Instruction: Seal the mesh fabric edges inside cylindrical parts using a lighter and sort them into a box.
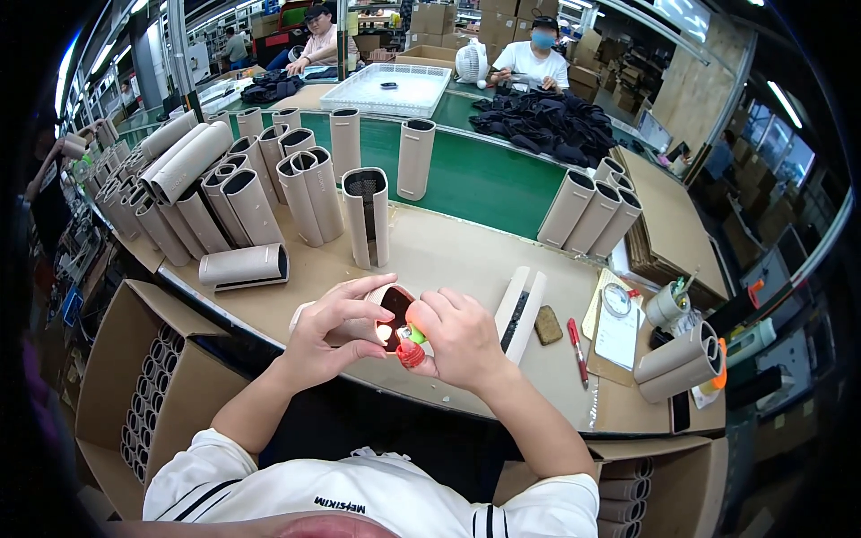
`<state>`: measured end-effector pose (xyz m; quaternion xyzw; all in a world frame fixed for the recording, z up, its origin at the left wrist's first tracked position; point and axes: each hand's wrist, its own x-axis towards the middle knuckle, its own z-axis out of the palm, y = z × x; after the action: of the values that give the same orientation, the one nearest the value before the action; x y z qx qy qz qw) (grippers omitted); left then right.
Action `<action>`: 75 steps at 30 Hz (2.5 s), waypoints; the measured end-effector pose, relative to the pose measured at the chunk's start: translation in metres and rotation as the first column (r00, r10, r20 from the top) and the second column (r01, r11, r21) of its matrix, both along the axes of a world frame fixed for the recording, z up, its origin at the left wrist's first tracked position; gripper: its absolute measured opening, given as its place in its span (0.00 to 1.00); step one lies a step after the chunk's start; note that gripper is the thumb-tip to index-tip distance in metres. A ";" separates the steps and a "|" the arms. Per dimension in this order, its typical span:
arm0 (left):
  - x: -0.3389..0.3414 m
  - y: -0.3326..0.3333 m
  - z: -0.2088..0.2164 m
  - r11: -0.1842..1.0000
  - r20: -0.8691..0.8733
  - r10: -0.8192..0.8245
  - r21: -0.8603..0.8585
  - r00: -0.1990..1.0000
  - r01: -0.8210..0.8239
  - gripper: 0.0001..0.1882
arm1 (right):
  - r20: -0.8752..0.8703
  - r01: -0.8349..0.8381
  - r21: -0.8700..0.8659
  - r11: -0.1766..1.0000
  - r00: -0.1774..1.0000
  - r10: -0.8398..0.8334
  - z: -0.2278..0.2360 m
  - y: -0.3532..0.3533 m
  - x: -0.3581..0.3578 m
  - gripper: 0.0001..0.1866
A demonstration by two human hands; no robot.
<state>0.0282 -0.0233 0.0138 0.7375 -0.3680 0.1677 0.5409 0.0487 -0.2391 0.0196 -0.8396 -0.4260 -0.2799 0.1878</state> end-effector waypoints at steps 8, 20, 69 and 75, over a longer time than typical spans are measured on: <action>0.002 0.007 0.005 0.995 0.002 -0.044 -0.088 0.999 0.044 0.13 | -0.253 0.023 0.285 0.958 0.966 0.053 -0.004 0.007 -0.017 0.16; 0.015 0.014 -0.032 0.959 -0.431 -0.202 -0.270 0.880 0.088 0.30 | -0.601 0.142 0.667 0.732 0.683 0.415 -0.032 0.007 -0.018 0.15; -0.015 -0.015 -0.039 0.932 -0.073 0.352 -0.064 0.933 -0.357 0.12 | -0.123 0.113 0.474 0.873 0.991 -0.061 -0.066 0.037 -0.024 0.12; -0.018 -0.015 -0.037 0.938 -0.048 0.342 -0.050 0.939 -0.344 0.11 | -0.103 0.064 0.544 0.836 0.995 -0.009 -0.067 0.038 -0.025 0.12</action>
<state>0.0106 -0.0387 -0.0232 0.7774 -0.2185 0.2558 0.5314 0.0240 -0.2012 -0.0475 -0.7715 -0.3029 -0.3527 0.4344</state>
